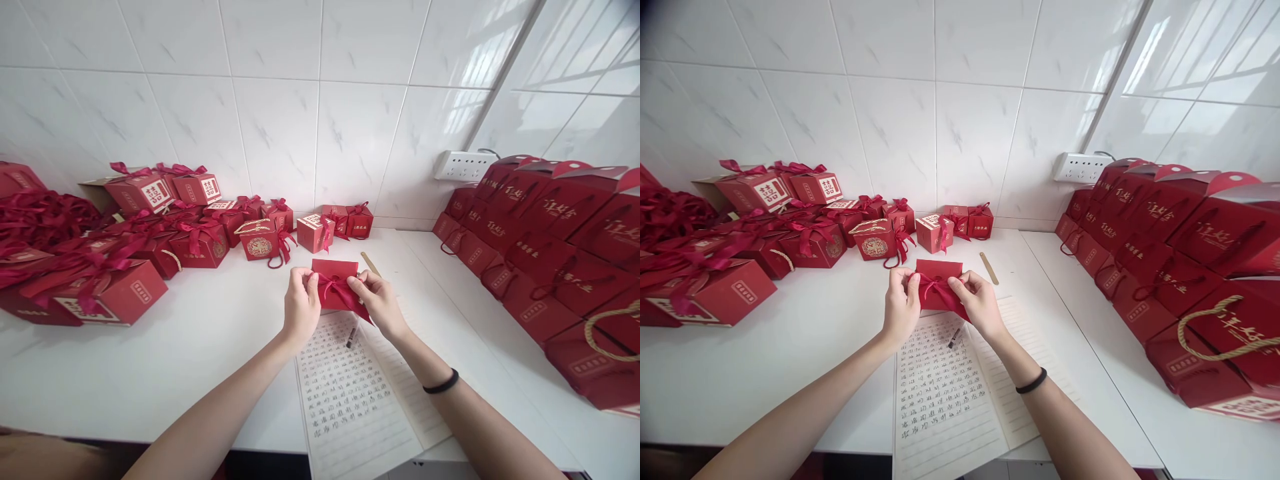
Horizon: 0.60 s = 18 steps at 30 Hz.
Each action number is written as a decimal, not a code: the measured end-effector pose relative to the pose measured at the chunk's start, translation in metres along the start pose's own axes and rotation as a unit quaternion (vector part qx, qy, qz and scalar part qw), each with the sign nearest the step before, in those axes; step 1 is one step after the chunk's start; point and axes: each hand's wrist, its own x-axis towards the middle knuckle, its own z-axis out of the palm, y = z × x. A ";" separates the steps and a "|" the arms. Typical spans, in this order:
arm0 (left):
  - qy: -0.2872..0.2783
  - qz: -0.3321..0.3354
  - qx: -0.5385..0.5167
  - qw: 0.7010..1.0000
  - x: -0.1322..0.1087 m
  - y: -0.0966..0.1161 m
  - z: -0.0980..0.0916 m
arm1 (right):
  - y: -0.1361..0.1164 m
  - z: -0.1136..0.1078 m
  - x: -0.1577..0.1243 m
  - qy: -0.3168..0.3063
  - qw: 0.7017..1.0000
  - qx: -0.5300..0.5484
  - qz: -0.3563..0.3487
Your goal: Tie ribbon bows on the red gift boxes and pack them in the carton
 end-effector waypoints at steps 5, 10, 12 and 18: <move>-0.002 0.010 0.020 1.000 0.001 -0.004 0.000 | 0.005 -0.001 0.002 0.005 0.998 0.055 0.020; 0.003 0.002 0.021 1.000 0.003 -0.004 -0.001 | 0.008 -0.003 0.004 0.004 0.995 0.092 0.040; 0.004 -0.006 0.021 1.000 0.004 -0.004 -0.001 | 0.008 -0.003 0.004 -0.005 0.993 0.108 0.045; 0.001 -0.028 0.025 0.999 0.005 -0.002 0.000 | 0.003 -0.001 0.004 -0.022 0.987 0.143 0.071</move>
